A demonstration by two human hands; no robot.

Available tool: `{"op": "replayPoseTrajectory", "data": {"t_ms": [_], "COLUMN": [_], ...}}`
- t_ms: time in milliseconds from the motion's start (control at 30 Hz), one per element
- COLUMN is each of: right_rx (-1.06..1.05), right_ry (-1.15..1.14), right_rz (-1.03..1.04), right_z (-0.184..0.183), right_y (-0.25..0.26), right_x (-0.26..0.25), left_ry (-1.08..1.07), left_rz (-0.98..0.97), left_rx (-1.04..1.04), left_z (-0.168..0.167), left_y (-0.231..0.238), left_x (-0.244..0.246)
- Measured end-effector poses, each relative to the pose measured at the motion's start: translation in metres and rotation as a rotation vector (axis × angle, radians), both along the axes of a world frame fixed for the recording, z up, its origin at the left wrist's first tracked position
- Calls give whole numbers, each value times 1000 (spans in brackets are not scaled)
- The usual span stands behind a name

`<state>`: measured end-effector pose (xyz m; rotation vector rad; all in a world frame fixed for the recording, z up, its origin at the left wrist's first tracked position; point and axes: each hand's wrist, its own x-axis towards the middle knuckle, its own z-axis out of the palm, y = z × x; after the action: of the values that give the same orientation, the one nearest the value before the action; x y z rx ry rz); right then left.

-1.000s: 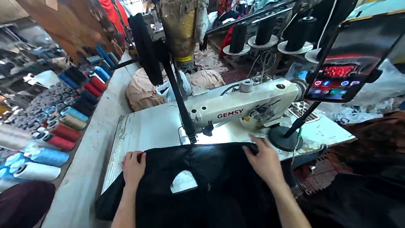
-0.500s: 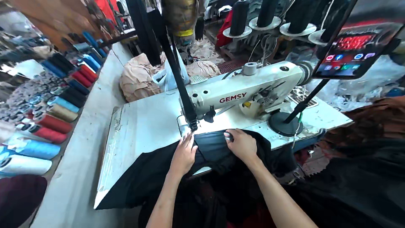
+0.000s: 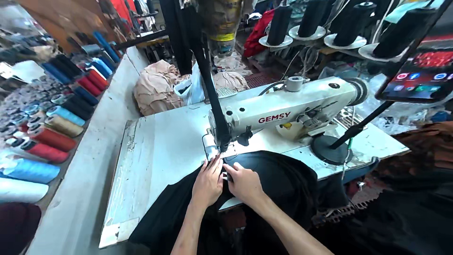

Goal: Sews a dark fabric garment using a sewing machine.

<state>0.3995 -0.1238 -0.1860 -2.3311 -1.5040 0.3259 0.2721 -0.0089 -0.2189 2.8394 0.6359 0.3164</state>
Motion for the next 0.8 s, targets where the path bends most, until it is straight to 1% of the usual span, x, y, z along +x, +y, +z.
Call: {"op": "replayPoseTrajectory", "data": {"t_ms": [133,200,300,367,467,533,667,800], "right_rx": [29,36,50,81,74,112,90,78], "right_ry": [-206,-234,-236,-242,-254,-269,-185,-125], "right_rz": [-19,-22,-35,-35,-27,-24,12,25], "right_z": [-15,-17,-19,-20,-18,-20,-14,-10], "right_y": [24,31,31,28,27,25,11,12], "right_x": [-1,2,5,6,5,5,0,4], "left_ry": [3,41,96,73,41,14,96,111], "left_rz": [1,12,15,18,7,-8,-28,-51], "left_rx": [-35,-49,-35,18,49,67,-57,-29], "left_z": [6,9,12,9,5,3,14,19], "left_y": [16,25,30,29,34,42,69,89], "left_x": [2,8,14,14,15,19,28,40]}}
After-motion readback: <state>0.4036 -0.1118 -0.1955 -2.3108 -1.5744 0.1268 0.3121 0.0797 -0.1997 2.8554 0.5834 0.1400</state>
